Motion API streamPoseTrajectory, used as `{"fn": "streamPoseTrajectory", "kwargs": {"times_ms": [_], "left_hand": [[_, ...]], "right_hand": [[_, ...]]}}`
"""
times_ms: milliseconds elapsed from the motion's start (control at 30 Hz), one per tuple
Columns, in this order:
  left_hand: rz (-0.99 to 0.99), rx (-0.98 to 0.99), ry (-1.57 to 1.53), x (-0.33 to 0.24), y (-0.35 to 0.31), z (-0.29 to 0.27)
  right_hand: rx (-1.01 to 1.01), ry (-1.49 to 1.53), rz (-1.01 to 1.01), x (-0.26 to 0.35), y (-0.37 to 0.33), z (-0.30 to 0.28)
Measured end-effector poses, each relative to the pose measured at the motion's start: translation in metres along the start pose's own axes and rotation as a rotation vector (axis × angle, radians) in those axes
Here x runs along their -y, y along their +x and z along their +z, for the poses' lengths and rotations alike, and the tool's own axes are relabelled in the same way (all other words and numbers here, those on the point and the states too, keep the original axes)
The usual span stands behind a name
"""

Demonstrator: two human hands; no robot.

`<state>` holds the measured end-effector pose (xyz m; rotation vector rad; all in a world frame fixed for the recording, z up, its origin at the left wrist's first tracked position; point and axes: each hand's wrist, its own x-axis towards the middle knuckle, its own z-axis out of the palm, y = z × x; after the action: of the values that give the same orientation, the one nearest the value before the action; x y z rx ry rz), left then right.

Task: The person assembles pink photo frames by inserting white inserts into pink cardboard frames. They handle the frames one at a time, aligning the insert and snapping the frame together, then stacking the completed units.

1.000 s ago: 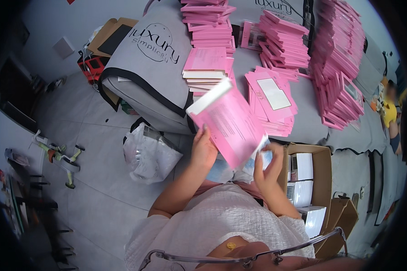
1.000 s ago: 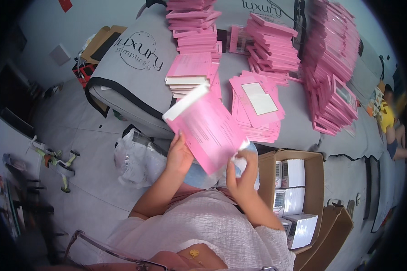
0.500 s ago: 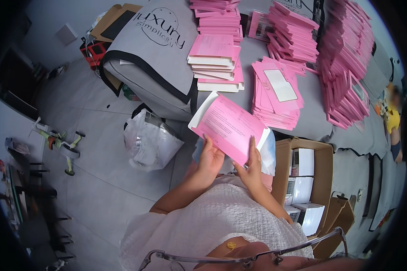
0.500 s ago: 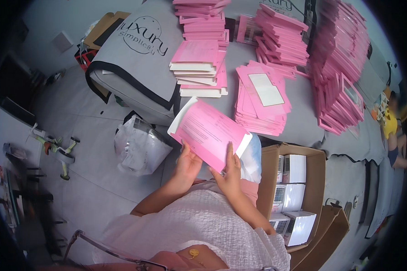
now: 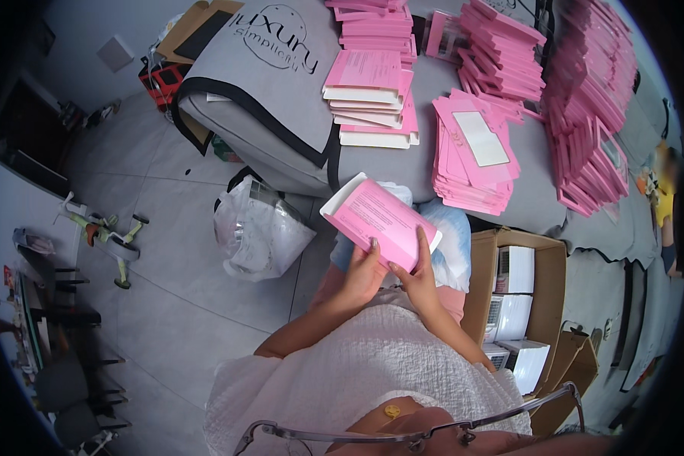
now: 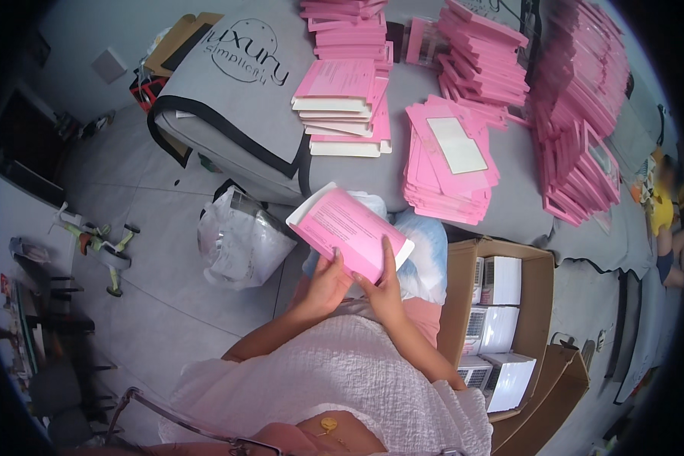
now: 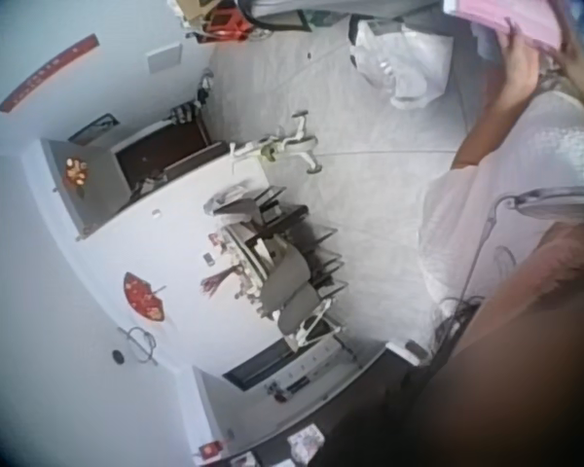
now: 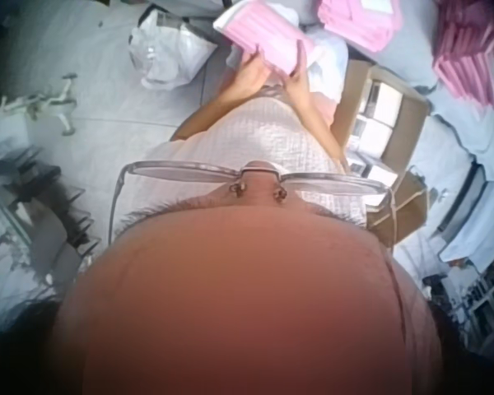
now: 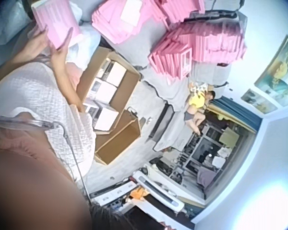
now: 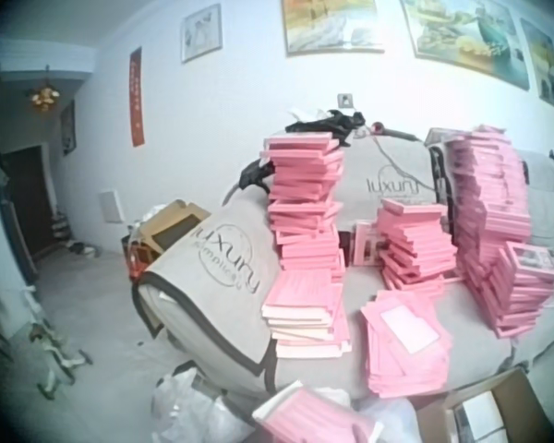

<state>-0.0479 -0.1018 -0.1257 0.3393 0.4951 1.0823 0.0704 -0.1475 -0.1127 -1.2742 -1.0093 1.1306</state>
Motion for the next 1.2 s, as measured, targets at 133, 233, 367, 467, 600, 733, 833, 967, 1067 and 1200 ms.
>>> {"fn": "streamPoseTrajectory", "kwargs": {"times_ms": [133,233,367,467,600,733,833,967,1067,1200], "left_hand": [[-0.045,-0.022,-0.028,0.013,0.005,-0.028],[-0.051,-0.017,-0.02,0.015,0.005,-0.039],[-0.16,-0.029,-0.195,0.016,-0.004,-0.061],[-0.113,-0.292,0.041,0.006,0.001,-0.066],[0.032,-0.345,0.303,-0.015,-0.006,-0.085],[0.211,-0.308,0.571,-0.024,-0.004,-0.092],[0.306,-0.279,0.672,-0.031,0.002,-0.092],[0.335,-0.157,0.641,-0.044,0.006,-0.085],[0.258,-0.048,0.654,-0.052,0.007,-0.066],[0.091,0.002,0.708,-0.06,0.003,-0.039]], "right_hand": [[-0.187,-0.813,-0.132,0.014,-0.001,0.003],[-0.057,-1.169,-0.399,0.032,0.002,0.005],[0.392,-1.156,-0.636,0.022,0.037,0.027],[0.357,-1.218,-0.677,-0.021,0.073,0.034],[0.165,-1.353,-0.535,-0.035,0.085,0.016],[-0.084,-0.977,-0.441,-0.069,0.081,-0.006],[-0.228,-0.936,-0.364,-0.065,0.053,-0.014],[-0.038,-0.404,0.1,-0.047,0.04,-0.022],[-0.154,-0.326,-0.024,-0.028,0.051,-0.025],[-0.339,-0.255,-0.235,0.024,0.105,-0.019]]}}
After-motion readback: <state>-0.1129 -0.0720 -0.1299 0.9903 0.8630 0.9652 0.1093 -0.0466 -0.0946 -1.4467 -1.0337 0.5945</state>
